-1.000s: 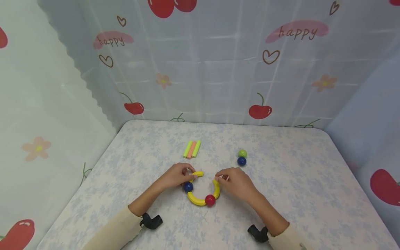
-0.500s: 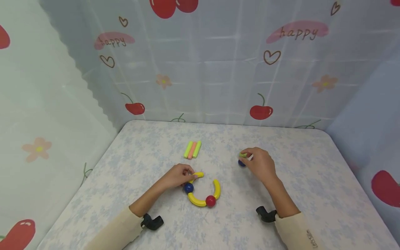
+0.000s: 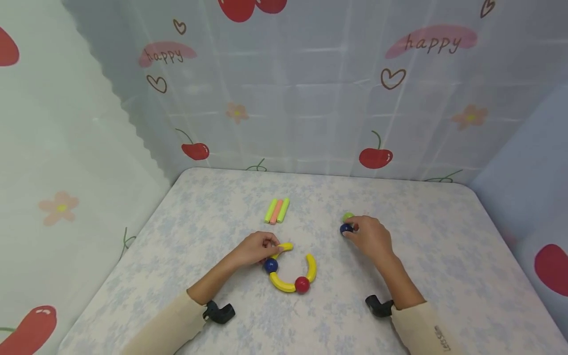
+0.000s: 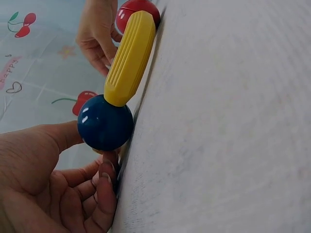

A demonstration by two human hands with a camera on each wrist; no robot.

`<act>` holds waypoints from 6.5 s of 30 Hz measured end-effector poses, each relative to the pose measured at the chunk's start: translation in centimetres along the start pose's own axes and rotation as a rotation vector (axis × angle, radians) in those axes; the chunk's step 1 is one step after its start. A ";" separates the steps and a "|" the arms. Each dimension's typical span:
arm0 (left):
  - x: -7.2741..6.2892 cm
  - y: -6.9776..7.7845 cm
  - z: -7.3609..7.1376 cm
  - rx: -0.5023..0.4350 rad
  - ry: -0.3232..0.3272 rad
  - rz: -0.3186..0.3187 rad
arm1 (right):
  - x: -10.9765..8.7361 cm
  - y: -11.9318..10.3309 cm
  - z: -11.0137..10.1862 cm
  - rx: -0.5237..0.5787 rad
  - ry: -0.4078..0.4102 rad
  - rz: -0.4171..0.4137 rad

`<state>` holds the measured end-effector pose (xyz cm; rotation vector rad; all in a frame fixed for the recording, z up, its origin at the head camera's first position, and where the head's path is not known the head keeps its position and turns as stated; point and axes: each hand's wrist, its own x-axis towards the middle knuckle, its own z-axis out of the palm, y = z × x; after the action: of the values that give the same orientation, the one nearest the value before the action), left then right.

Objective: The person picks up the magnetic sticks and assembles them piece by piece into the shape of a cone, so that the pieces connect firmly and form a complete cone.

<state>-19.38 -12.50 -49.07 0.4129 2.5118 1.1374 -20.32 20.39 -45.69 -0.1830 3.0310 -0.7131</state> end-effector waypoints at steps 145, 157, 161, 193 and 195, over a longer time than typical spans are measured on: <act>0.5 -1.9 -0.6 -0.180 -0.128 0.127 | 7.7 -8.6 4.0 0.159 -0.259 -0.161; 0.6 -2.3 -0.5 -0.194 -0.133 0.124 | 11.5 -9.9 5.6 0.247 -0.269 -0.090; 0.7 -2.3 -0.6 -0.192 -0.137 0.126 | 12.3 -10.3 5.8 0.231 -0.293 -0.038; 0.8 -2.5 -0.4 -0.178 -0.119 0.120 | 13.8 -11.2 6.2 0.083 -0.383 0.130; 0.8 -2.4 -0.5 -0.176 -0.117 0.119 | 13.7 -11.1 6.1 0.104 -0.383 0.123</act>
<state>-20.63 -14.02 -50.79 0.5688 2.2905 1.3269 -32.38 6.24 -46.16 -0.1136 2.6108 -0.7267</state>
